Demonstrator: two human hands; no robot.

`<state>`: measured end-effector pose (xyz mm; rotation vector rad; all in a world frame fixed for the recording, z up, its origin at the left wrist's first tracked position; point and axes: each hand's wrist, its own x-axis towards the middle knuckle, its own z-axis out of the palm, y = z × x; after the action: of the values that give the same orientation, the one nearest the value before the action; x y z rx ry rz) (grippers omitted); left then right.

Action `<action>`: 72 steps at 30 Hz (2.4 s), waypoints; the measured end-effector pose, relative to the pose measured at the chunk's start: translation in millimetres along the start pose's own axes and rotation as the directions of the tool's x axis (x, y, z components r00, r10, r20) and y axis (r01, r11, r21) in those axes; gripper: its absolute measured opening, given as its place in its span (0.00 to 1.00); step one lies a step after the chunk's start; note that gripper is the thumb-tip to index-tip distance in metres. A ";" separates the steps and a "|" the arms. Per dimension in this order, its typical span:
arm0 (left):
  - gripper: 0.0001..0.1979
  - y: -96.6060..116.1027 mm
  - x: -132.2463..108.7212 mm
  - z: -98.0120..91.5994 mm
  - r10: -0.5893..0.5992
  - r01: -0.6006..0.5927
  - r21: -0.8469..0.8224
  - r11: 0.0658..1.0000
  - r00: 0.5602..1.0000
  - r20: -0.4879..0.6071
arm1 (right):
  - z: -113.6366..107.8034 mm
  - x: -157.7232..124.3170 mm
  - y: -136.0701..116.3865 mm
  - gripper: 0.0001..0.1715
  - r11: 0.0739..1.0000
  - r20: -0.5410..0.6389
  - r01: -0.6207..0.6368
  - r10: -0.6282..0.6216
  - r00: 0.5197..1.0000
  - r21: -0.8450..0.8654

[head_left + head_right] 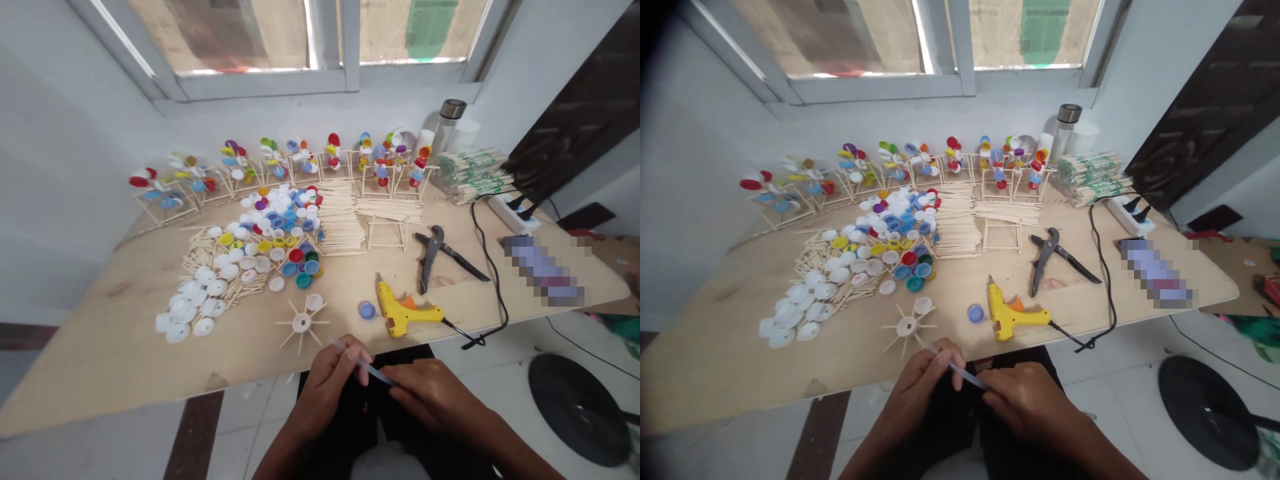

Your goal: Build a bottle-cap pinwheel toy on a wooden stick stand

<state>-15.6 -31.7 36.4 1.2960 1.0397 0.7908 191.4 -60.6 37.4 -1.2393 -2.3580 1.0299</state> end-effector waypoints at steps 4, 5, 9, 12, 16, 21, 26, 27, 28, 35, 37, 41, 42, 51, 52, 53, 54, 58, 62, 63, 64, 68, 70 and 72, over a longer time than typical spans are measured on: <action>0.24 -7.9 5.4 6.7 0.025 -0.025 -0.005 1.000 1.000 -0.006 | -2.1 -10.1 8.5 0.18 0.957 -0.031 -0.135 0.148 0.988 0.258; 0.24 -10.1 6.0 7.0 0.048 -0.048 0.008 0.999 0.998 -0.041 | -2.4 -14.3 11.2 0.19 0.938 -0.037 -0.172 0.192 0.981 0.299; 0.19 -16.5 9.5 6.7 0.129 -0.099 0.155 0.983 0.971 -0.200 | -0.9 -34.2 18.3 0.20 0.883 -0.085 -0.295 0.347 0.934 0.366; 0.12 -18.6 15.3 8.6 0.254 -0.171 0.365 0.915 0.948 -0.192 | 3.9 -49.1 20.5 0.20 0.864 -0.102 -0.356 0.414 0.904 0.355; 0.11 -17.8 28.2 12.6 0.513 -0.376 0.573 0.728 0.853 -0.092 | 18.0 -67.2 25.5 0.20 0.844 -0.148 -0.396 0.472 0.869 0.362; 0.13 -11.5 50.2 15.5 0.630 -0.473 0.724 0.502 0.774 0.069 | 32.7 -83.7 29.1 0.20 0.816 -0.205 -0.423 0.527 0.825 0.394; 0.14 -11.3 68.5 17.0 0.551 -0.493 0.788 0.368 0.799 0.243 | 34.4 -87.9 26.7 0.19 0.803 -0.178 -0.482 0.562 0.808 0.350; 0.14 -12.5 71.3 17.1 0.534 -0.498 0.792 0.353 0.803 0.267 | 34.9 -87.8 26.4 0.19 0.803 -0.176 -0.485 0.564 0.807 0.347; 0.14 -13.9 73.7 17.1 0.519 -0.503 0.794 0.342 0.805 0.286 | 35.6 -87.6 26.3 0.19 0.800 -0.174 -0.490 0.568 0.804 0.345; 0.16 -19.9 81.8 14.4 0.486 -0.523 0.786 0.330 0.808 0.333 | 42.0 -86.9 23.7 0.19 0.792 -0.231 -0.490 0.586 0.777 0.364; 0.16 -20.1 81.8 14.1 0.486 -0.525 0.781 0.338 0.808 0.332 | 42.9 -87.0 22.3 0.20 0.787 -0.245 -0.500 0.598 0.764 0.362; 0.15 -21.2 81.2 14.4 0.497 -0.527 0.775 0.349 0.805 0.324 | 47.6 -87.8 24.5 0.22 0.783 -0.229 -0.507 0.601 0.765 0.361; 0.15 -21.4 81.2 14.4 0.497 -0.526 0.775 0.350 0.806 0.322 | 49.7 -88.2 26.5 0.22 0.781 -0.227 -0.510 0.604 0.764 0.362; 0.16 -20.4 82.0 13.8 0.498 -0.531 0.783 0.323 0.799 0.337 | 56.1 -89.1 30.3 0.23 0.776 -0.266 -0.527 0.620 0.738 0.348; 0.16 -20.6 82.1 13.9 0.501 -0.532 0.784 0.320 0.797 0.337 | 54.4 -88.4 27.8 0.23 0.774 -0.265 -0.528 0.622 0.737 0.349; 0.15 -20.9 82.2 14.2 0.507 -0.534 0.784 0.317 0.794 0.336 | 52.8 -87.7 25.5 0.23 0.775 -0.263 -0.526 0.621 0.739 0.350; 0.15 -21.4 82.3 14.4 0.512 -0.534 0.785 0.314 0.791 0.334 | 51.5 -87.1 23.7 0.23 0.777 -0.264 -0.522 0.617 0.742 0.351; 0.15 -22.9 82.1 15.2 0.523 -0.533 0.789 0.306 0.786 0.329 | 51.9 -88.0 24.8 0.22 0.778 -0.274 -0.517 0.617 0.738 0.357; 0.14 -22.1 81.2 15.7 0.512 -0.525 0.794 0.306 0.794 0.327 | 59.0 -92.9 34.8 0.23 0.771 -0.249 -0.511 0.618 0.746 0.380; 0.13 -21.7 81.0 16.0 0.513 -0.522 0.796 0.306 0.795 0.324 | 60.5 -94.0 36.9 0.23 0.769 -0.246 -0.512 0.619 0.746 0.382; 0.13 -21.4 80.8 16.4 0.514 -0.520 0.798 0.306 0.795 0.321 | 61.6 -94.8 38.5 0.23 0.769 -0.247 -0.513 0.620 0.745 0.382; 0.11 -20.6 80.2 18.5 0.516 -0.515 0.801 0.305 0.797 0.315 | 63.9 -95.9 40.9 0.22 0.779 -0.262 -0.506 0.611 0.747 0.371; 0.11 -20.3 80.0 19.4 0.518 -0.513 0.801 0.308 0.797 0.312 | 64.9 -96.3 41.2 0.22 0.782 -0.261 -0.499 0.605 0.752 0.374; 0.11 -19.7 79.9 20.2 0.519 -0.511 0.800 0.314 0.798 0.306 | 66.3 -97.1 41.4 0.22 0.781 -0.256 -0.498 0.604 0.755 0.376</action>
<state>30.3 31.4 3.4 2.6339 1.0530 0.7388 237.9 -153.6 -31.3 -1.8797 -1.5096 1.1265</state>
